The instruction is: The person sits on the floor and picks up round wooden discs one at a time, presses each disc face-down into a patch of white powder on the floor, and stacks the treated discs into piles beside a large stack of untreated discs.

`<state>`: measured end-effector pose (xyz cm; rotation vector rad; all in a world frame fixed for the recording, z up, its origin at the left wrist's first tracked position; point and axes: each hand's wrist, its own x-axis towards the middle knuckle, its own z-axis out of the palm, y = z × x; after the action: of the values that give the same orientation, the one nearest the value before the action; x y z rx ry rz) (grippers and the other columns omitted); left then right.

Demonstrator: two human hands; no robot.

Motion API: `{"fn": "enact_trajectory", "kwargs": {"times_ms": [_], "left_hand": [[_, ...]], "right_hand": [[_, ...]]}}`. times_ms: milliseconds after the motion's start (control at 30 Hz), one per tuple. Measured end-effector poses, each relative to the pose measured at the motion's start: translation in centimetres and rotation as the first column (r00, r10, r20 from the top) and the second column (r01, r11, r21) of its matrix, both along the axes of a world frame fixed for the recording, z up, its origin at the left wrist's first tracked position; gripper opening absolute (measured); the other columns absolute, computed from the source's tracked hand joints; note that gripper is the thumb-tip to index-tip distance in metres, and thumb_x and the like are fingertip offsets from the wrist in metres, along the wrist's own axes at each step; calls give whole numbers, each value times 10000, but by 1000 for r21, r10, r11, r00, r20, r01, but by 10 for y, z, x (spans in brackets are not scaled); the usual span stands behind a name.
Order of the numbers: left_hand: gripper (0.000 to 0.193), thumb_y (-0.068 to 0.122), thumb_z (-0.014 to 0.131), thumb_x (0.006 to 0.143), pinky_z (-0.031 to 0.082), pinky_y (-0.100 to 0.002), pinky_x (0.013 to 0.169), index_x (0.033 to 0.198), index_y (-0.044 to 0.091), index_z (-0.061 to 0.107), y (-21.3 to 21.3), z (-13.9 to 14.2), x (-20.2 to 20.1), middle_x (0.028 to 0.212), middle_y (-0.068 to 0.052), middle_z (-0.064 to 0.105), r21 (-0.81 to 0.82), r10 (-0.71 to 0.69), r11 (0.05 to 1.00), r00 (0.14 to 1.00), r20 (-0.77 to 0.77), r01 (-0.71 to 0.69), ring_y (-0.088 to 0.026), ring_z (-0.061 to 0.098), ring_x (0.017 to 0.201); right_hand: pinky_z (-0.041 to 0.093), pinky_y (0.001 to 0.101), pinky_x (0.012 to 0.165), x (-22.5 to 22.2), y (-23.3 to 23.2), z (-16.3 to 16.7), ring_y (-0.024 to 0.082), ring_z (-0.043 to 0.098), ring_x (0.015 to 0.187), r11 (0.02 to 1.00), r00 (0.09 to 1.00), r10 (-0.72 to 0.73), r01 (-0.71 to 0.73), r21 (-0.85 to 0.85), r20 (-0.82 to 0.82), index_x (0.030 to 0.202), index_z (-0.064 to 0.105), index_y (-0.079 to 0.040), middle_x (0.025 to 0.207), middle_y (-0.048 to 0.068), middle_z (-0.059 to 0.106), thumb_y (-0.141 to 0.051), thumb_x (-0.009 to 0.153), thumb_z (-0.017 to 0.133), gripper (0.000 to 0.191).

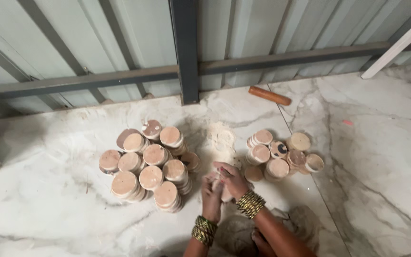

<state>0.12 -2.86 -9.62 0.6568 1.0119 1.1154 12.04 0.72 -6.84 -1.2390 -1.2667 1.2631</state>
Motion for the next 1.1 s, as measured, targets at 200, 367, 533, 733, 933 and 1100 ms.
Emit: {"fn": "enact_trajectory", "kwargs": {"times_ms": [200, 367, 533, 733, 933, 1100], "left_hand": [[116, 124, 595, 1041, 566, -268, 703, 1047, 22, 650, 6, -48, -15, 945, -50, 720, 256, 255, 934, 967, 6, -248, -123, 661, 825], [117, 150, 526, 1035, 408, -321, 488, 1022, 108, 635, -16, -24, 1, 732, -51, 545, 5, 82, 997, 990, -114, -82, -165, 469, 570], [114, 101, 562, 1013, 522, -265, 725, 994, 62, 668, -3, -17, 6, 910, -28, 661, 332, 224, 920, 974, -8, -209, -95, 603, 814], [93, 78, 544, 978, 559, -266, 761, 989, 49, 631, -1, -29, -4, 914, -19, 679, 52, 207, 974, 960, 190, -220, -103, 647, 842], [88, 139, 597, 1028, 354, -239, 514, 1084, 77, 624, -6, 7, 5, 842, -47, 587, 226, -106, 970, 992, 64, 89, -125, 459, 656], [109, 140, 578, 998, 511, -249, 631, 1056, 73, 642, 15, -16, 1, 931, -33, 676, 155, 158, 971, 975, 156, -182, -121, 615, 782]], "right_hand": [[468, 415, 1073, -66, -78, -11, 353, 577, 1310, 823, 719, -451, 105, 558, 529, 1349, 612, -35, 1432, 221, 611, -311, 1096, 413, 424], [525, 401, 1014, -22, -19, 17, 326, 698, 1164, 1000, 967, 16, -22, 21, 253, 1337, 631, -17, 1294, 193, 711, -353, 1071, 447, 467], [502, 407, 1012, -33, -40, 28, 359, 657, 1184, 948, 831, -273, 146, 283, 485, 1375, 590, -1, 1292, 219, 668, -363, 1051, 428, 512], [479, 394, 1042, -45, -69, 13, 356, 645, 1222, 936, 890, -254, 129, 327, 378, 1373, 572, 27, 1336, 219, 652, -374, 1068, 424, 525], [510, 362, 1014, 12, 0, 20, 251, 674, 1218, 996, 996, 73, -71, -48, 50, 1386, 590, -1, 1330, 156, 696, -324, 1062, 436, 483], [546, 353, 994, -44, -58, 7, 224, 680, 1167, 897, 894, -359, 250, 364, 270, 1399, 578, -21, 1285, 130, 684, -225, 1009, 483, 450]]}}
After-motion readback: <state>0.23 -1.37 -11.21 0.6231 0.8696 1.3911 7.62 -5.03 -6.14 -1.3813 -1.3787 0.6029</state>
